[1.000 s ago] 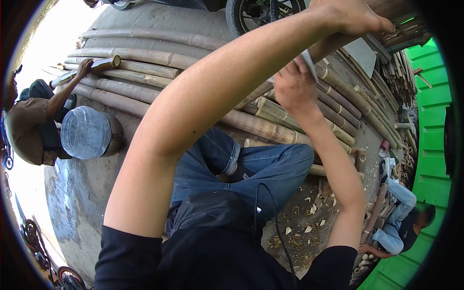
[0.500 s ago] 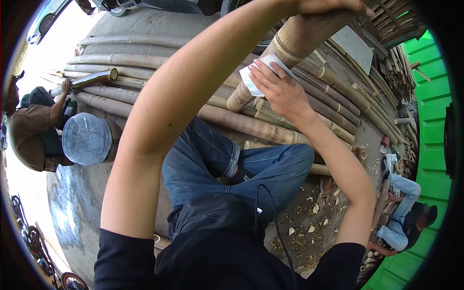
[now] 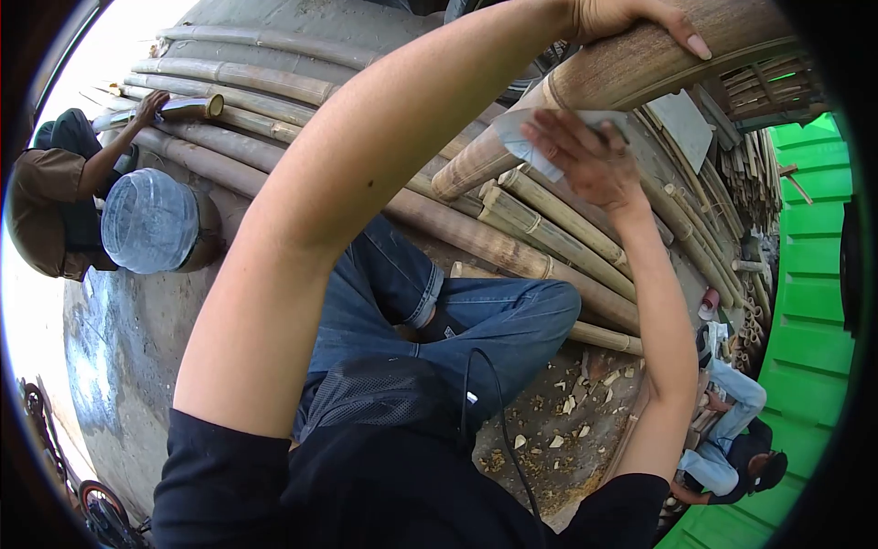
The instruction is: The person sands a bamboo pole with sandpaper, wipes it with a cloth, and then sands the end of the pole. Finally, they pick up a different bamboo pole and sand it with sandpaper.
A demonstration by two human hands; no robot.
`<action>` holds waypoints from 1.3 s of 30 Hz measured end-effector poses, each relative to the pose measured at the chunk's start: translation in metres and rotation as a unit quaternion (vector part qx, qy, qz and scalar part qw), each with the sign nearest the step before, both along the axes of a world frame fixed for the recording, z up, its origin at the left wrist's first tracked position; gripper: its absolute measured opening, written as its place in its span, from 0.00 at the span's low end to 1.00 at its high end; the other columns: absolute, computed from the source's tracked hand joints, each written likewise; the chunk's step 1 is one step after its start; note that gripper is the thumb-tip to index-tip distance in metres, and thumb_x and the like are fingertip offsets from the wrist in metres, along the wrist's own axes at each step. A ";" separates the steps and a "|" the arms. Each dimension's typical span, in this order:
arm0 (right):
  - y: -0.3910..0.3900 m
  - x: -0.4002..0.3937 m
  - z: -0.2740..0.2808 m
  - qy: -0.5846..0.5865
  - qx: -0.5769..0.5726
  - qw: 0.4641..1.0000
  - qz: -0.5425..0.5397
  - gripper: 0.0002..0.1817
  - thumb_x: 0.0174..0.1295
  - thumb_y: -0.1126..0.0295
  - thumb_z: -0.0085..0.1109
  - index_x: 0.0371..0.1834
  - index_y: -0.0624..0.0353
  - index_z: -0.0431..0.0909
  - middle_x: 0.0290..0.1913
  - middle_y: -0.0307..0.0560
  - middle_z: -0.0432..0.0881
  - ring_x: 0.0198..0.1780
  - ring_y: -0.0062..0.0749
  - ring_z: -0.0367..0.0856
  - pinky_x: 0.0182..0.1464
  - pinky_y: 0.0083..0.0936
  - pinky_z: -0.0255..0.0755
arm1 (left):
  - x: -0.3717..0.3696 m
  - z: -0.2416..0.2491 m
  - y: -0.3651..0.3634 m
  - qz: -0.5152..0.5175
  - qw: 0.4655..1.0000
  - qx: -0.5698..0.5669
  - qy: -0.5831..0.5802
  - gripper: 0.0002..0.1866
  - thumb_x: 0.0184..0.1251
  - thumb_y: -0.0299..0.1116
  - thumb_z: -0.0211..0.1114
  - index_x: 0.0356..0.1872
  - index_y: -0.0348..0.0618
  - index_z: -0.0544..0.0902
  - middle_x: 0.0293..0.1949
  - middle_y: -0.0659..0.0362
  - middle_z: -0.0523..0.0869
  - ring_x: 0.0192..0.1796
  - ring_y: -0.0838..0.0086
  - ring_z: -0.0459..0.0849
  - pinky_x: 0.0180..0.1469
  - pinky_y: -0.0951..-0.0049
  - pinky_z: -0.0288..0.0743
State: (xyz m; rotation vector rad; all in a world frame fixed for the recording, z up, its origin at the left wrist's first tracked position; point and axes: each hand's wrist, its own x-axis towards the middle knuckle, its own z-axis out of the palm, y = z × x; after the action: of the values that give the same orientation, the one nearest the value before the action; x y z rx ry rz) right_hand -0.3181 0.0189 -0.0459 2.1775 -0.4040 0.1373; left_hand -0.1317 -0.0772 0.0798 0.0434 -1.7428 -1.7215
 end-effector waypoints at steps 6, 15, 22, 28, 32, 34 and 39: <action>0.011 0.016 -0.015 0.008 0.020 0.999 -0.040 0.28 0.79 0.64 0.45 0.81 0.31 0.70 0.88 0.21 0.59 0.90 0.24 0.47 0.90 0.44 0.18 | 0.000 -0.007 -0.010 -0.092 0.993 0.051 0.055 0.38 0.56 0.53 0.75 0.61 0.32 0.82 0.43 0.46 0.90 0.42 0.61 0.89 0.49 0.63 0.83; 0.004 0.032 0.029 -0.273 -0.041 0.958 -0.073 0.31 0.72 0.65 0.50 0.81 0.40 0.72 0.85 0.20 0.65 0.87 0.17 0.55 0.91 0.37 0.27 | 0.007 -0.002 0.005 0.093 0.994 0.030 0.058 0.35 0.49 0.52 0.82 0.50 0.29 0.89 0.42 0.50 0.91 0.41 0.65 0.89 0.47 0.65 0.82; 0.023 0.036 -0.001 -0.003 0.065 0.991 -0.121 0.34 0.68 0.66 0.53 0.81 0.41 0.71 0.84 0.23 0.66 0.88 0.21 0.53 0.90 0.40 0.24 | 0.001 0.001 0.007 0.205 0.976 -0.044 0.066 0.38 0.50 0.55 0.82 0.50 0.26 0.90 0.45 0.48 0.93 0.46 0.66 0.90 0.52 0.67 0.82; 0.036 0.053 -0.023 -0.127 0.061 0.964 -0.224 0.30 0.72 0.65 0.52 0.79 0.41 0.74 0.82 0.27 0.71 0.87 0.26 0.56 0.89 0.45 0.25 | -0.006 0.006 0.025 0.289 0.954 -0.077 0.020 0.42 0.49 0.57 0.81 0.53 0.24 0.87 0.47 0.40 0.92 0.52 0.56 0.92 0.56 0.61 0.84; 0.042 0.051 -0.023 0.026 0.079 0.977 -0.195 0.25 0.73 0.64 0.52 0.73 0.43 0.80 0.77 0.30 0.76 0.84 0.28 0.62 0.88 0.49 0.31 | 0.000 0.015 0.057 0.369 0.925 -0.082 -0.047 0.42 0.49 0.57 0.81 0.54 0.24 0.86 0.48 0.39 0.92 0.53 0.54 0.92 0.57 0.60 0.84; 0.037 0.049 0.011 -0.169 0.071 0.954 -0.238 0.23 0.73 0.64 0.53 0.70 0.45 0.82 0.72 0.30 0.79 0.82 0.30 0.64 0.89 0.49 0.31 | 0.005 0.018 0.067 0.399 0.911 -0.076 -0.070 0.43 0.49 0.57 0.81 0.54 0.24 0.86 0.49 0.39 0.91 0.53 0.53 0.92 0.57 0.60 0.84; 0.044 0.055 -0.031 -0.061 0.084 0.970 -0.221 0.20 0.72 0.64 0.52 0.63 0.46 0.86 0.66 0.30 0.83 0.79 0.26 0.68 0.89 0.46 0.34 | 0.009 0.026 0.084 0.438 0.891 -0.067 -0.099 0.43 0.49 0.57 0.81 0.55 0.24 0.85 0.50 0.37 0.91 0.55 0.51 0.91 0.58 0.59 0.84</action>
State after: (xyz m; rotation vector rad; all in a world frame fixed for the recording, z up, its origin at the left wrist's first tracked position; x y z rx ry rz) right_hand -0.2630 0.0628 -0.0774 2.1922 -0.9899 -0.0129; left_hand -0.1228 0.0072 0.1059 0.8382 -1.5945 -0.9422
